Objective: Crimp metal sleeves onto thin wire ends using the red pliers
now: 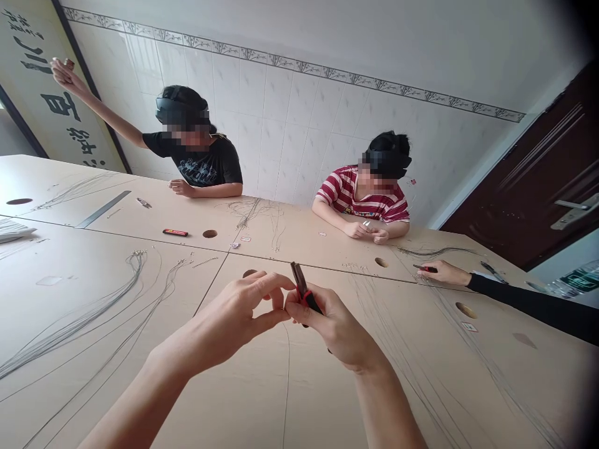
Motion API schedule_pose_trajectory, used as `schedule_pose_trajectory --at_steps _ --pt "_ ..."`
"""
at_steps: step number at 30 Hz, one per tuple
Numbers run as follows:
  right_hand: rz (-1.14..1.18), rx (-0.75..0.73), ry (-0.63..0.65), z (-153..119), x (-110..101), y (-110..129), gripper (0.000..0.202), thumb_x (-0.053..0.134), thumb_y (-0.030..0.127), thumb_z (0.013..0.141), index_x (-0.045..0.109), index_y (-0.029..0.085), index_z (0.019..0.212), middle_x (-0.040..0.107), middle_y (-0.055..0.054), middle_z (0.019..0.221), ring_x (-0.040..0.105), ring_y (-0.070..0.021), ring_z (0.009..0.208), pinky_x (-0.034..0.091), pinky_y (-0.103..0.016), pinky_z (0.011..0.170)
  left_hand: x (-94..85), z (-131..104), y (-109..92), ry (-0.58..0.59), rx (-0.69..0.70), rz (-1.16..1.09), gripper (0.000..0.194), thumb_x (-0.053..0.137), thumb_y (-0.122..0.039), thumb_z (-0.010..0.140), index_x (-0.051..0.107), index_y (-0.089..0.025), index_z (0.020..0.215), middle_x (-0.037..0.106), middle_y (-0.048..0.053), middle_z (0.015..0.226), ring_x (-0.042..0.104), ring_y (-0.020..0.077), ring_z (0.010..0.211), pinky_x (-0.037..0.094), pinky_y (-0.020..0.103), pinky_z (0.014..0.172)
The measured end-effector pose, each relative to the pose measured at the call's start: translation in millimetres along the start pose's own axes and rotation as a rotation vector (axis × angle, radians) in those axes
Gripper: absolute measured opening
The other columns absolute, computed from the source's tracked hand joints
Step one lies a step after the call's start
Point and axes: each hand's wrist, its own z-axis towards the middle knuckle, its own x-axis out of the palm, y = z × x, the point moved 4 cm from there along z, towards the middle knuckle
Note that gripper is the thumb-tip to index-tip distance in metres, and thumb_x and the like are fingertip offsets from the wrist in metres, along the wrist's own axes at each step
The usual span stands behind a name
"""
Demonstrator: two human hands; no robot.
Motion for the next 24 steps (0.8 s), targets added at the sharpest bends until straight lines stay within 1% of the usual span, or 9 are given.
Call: schedule_pose_trajectory --at_steps 3,5,9,13,18,22,24 --pt "-0.014 -0.008 -0.005 -1 0 3 0.026 0.056 0.036 0.093 0.047 0.02 0.074 0.039 0.001 0.074 0.032 -0.0136 0.069 0.027 -0.028 0.064 0.1 0 0 0.01 0.001 -0.014 0.02 0.056 -0.035 0.093 0.056 -0.029 0.112 0.064 -0.002 0.087 0.06 0.0139 0.083 0.045 0.023 0.064" --pt "-0.038 -0.006 -0.028 -3 -1 4 0.026 0.056 0.038 0.093 0.048 0.02 0.076 0.04 0.001 0.075 0.033 -0.0135 0.07 0.028 -0.028 0.064 -0.8 0 2 0.018 -0.043 -0.022 0.023 0.06 -0.038 0.09 0.058 -0.028 0.111 0.065 -0.001 0.092 0.06 0.0149 0.084 0.046 0.024 0.064" --pt "-0.088 -0.015 -0.093 -6 -5 5 0.026 0.055 0.04 0.094 0.052 0.02 0.078 0.043 0.0 0.077 0.036 -0.0137 0.071 0.03 -0.027 0.063 -5.5 0 6 0.022 -0.15 -0.049 0.02 0.058 -0.042 0.089 0.063 -0.028 0.101 0.066 0.001 0.097 0.06 0.0165 0.084 0.044 0.022 0.054" --pt "-0.14 -0.027 -0.112 -7 -6 6 0.026 0.054 0.042 0.094 0.054 0.02 0.08 0.044 0.0 0.076 0.037 -0.0137 0.07 0.03 -0.027 0.061 -9.8 0 2 0.048 -0.172 -0.102 0.018 0.054 -0.037 0.09 0.067 -0.026 0.095 0.066 0.003 0.093 0.059 0.0175 0.085 0.042 0.019 0.049" --pt "-0.157 -0.031 -0.106 -8 -5 8 0.026 0.053 0.043 0.095 0.054 0.021 0.081 0.043 0.001 0.074 0.036 -0.0131 0.067 0.031 -0.026 0.06 -10.2 1 -2 0.051 -0.167 -0.163 0.022 0.053 -0.039 0.09 0.069 -0.024 0.09 0.066 0.003 0.088 0.059 0.0176 0.085 0.04 0.018 0.046" --pt "-0.162 -0.032 -0.098 -8 -3 9 0.027 0.052 0.043 0.095 0.053 0.02 0.08 0.042 0.001 0.072 0.035 -0.0125 0.065 0.03 -0.026 0.058 -7.5 2 -1 0.065 -0.166 -0.183 0.023 0.05 -0.036 0.092 0.067 -0.023 0.084 0.066 0.001 0.081 0.056 0.0138 0.071 0.036 0.019 0.045" --pt "-0.164 -0.032 -0.096 -8 -3 9 0.027 0.052 0.043 0.095 0.054 0.02 0.081 0.041 0.001 0.072 0.034 -0.0123 0.064 0.03 -0.026 0.057 -6.7 3 -1 0.07 -0.166 -0.2 0.023 0.049 -0.035 0.092 0.065 -0.022 0.082 0.066 0.0 0.078 0.056 0.0131 0.069 0.036 0.019 0.045"
